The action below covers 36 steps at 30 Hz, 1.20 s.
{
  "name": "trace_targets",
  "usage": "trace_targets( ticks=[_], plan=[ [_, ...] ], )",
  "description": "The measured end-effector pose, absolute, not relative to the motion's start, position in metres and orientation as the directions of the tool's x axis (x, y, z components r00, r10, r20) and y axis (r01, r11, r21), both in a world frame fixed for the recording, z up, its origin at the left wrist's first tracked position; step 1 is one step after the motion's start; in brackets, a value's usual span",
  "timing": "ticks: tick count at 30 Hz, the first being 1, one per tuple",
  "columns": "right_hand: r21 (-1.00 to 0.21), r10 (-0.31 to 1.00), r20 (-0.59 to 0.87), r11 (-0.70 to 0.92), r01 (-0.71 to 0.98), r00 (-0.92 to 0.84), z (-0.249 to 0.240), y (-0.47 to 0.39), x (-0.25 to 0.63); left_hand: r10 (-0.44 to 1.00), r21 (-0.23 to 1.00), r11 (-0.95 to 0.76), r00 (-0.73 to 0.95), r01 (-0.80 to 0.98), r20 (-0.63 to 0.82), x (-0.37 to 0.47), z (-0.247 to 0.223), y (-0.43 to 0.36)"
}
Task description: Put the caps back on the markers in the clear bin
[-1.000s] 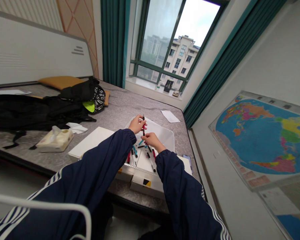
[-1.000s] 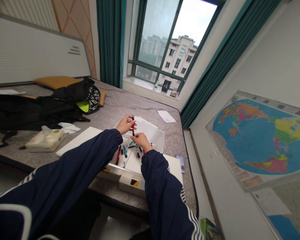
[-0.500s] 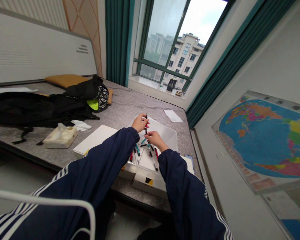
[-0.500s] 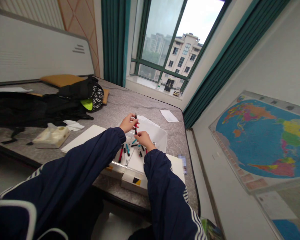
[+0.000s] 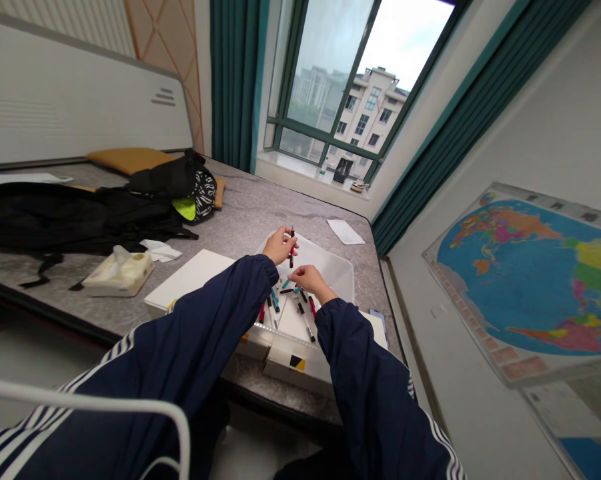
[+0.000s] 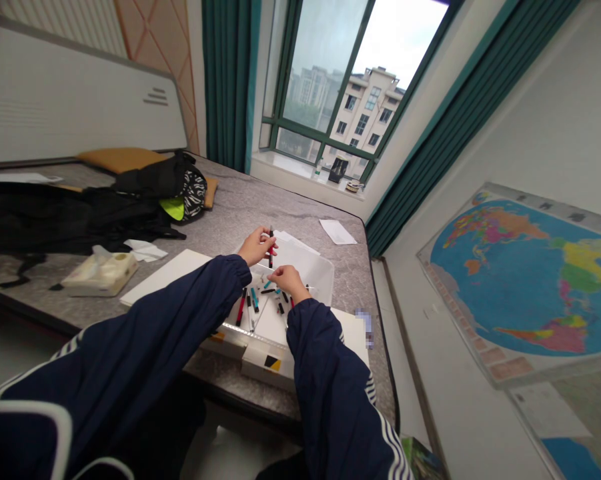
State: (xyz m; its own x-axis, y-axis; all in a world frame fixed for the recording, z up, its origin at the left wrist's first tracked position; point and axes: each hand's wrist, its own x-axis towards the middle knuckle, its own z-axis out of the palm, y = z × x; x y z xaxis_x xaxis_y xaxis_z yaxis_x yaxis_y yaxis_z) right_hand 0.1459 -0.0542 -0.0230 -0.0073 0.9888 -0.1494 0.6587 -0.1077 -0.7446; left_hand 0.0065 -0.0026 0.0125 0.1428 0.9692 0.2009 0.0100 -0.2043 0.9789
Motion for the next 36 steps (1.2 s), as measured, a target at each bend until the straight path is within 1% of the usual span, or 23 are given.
trace_targets(
  ticks=[2, 4, 9, 11, 12, 14, 16, 18, 20, 23, 26, 31, 36],
  plan=[
    [-0.805, 0.990, -0.135, -0.080, 0.587, -0.050, -0.021, -0.056, 0.143, 0.968, 0.981, -0.196, 0.162, 0.002, 0.193, 0.007, 0.011, -0.001],
    [-0.836, 0.990, -0.104, -0.036, 0.547, -0.094, -0.020, -0.057, 0.142, 0.965, 0.981, -0.192, 0.185, 0.000, 0.188, 0.007, 0.010, 0.000],
    [-0.833, 0.997, -0.027, 0.015, 0.552, -0.068, -0.019, -0.054, 0.142, 0.957, 0.976, -0.215, 0.206, 0.037, 0.203, 0.006, 0.008, 0.002],
    [-0.830, 0.999, 0.018, 0.037, 0.557, -0.040, -0.019, -0.052, 0.143, 0.949, 0.959, -0.256, 0.224, 0.125, 0.224, 0.005, 0.008, 0.001],
    [-0.826, 0.999, 0.049, 0.049, 0.561, -0.014, -0.018, -0.051, 0.144, 0.942, 0.938, -0.285, 0.239, 0.197, 0.236, 0.005, 0.008, -0.001],
    [-0.827, 0.991, 0.120, 0.068, 0.557, 0.056, -0.017, -0.050, 0.145, 0.921, 0.860, -0.354, 0.296, 0.368, 0.253, 0.003, 0.008, -0.004],
    [-0.846, 0.976, 0.177, 0.085, 0.527, 0.127, -0.016, -0.049, 0.146, 0.892, 0.754, -0.418, 0.388, 0.507, 0.233, 0.003, 0.008, -0.008],
    [-0.865, 0.963, 0.201, 0.089, 0.494, 0.179, -0.013, -0.049, 0.147, 0.860, 0.683, -0.459, 0.478, 0.569, 0.179, 0.002, 0.008, -0.011],
    [-0.864, 0.957, 0.191, 0.059, 0.501, 0.217, -0.012, -0.049, 0.149, 0.842, 0.647, -0.478, 0.520, 0.594, 0.145, 0.003, 0.007, -0.012],
    [-0.842, 0.948, 0.175, 0.005, 0.539, 0.264, -0.012, -0.049, 0.152, 0.831, 0.611, -0.515, 0.525, 0.602, 0.184, 0.004, 0.006, -0.012],
    [-0.860, 0.952, 0.150, -0.008, 0.511, 0.267, -0.014, -0.047, 0.154, 0.809, 0.600, -0.558, 0.538, 0.574, 0.237, 0.003, 0.003, -0.012],
    [-0.916, 0.968, 0.114, 0.015, 0.401, 0.225, -0.014, -0.045, 0.151, 0.819, 0.663, -0.545, 0.493, 0.513, 0.292, 0.002, 0.001, -0.013],
    [-0.945, 0.968, 0.106, 0.027, 0.327, 0.227, -0.011, -0.044, 0.150, 0.777, 0.738, -0.553, 0.560, 0.387, 0.288, 0.001, 0.002, -0.014]
  ],
)
